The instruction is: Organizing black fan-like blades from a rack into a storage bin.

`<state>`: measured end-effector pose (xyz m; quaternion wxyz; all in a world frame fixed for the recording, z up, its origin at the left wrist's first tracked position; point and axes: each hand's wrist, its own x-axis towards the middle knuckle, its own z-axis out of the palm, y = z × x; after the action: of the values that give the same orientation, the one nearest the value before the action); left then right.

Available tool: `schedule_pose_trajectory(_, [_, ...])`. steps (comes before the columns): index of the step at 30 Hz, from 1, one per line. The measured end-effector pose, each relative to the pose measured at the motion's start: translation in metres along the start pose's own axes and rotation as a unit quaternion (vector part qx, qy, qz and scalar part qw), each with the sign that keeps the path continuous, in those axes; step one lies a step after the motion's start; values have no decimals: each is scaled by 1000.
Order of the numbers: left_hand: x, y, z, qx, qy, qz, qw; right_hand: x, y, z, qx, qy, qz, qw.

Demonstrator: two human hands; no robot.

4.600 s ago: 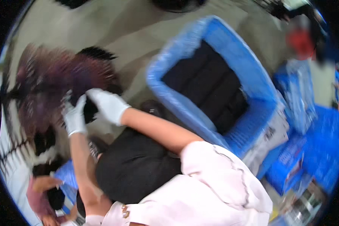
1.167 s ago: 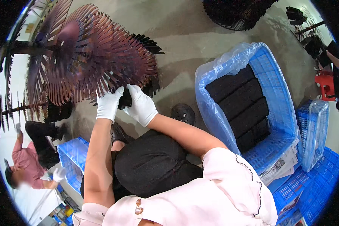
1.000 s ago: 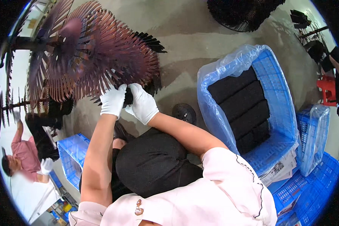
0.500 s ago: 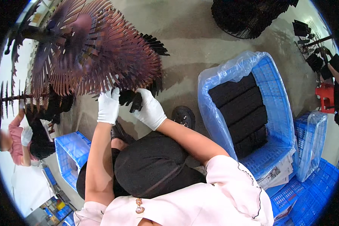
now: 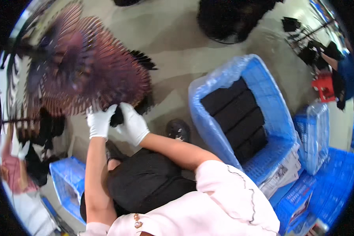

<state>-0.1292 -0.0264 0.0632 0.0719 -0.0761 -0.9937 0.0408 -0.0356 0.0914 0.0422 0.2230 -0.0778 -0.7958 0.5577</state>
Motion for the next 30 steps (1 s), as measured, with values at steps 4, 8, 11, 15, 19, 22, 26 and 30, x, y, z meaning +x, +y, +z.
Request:
schedule_pose_trajectory(4, [10,21,-13,17,-180,-6,984,0,14,-7,-1,20,-17,1000])
schedule_pose_trajectory(8, [18,16,-11,-25,-146,9,989,6,17,-4,-2,18,-9,1000])
schedule_pose_trajectory(11, [22,11,9,-31,-96,42,994,1,24,-4,-19,31,-7,999])
schedule_pose_trajectory(15, [25,-36,35,-45,2,68,997,-3,19,5,42,8,12,999])
schedule_pose_trajectory(19, [28,-36,24,-111,-110,28,987,-10,36,0,40,-14,0,999])
schedule_pose_trajectory(22, [25,-17,6,-130,-125,27,983,-12,47,-1,18,-5,-35,999])
schedule_pose_trajectory(26, [9,8,-26,-200,-123,21,972,-10,52,-8,-50,29,-131,990])
schedule_pose_trajectory(30, [-28,25,-63,-269,-121,12,955,-25,47,-39,-7,-20,-123,992])
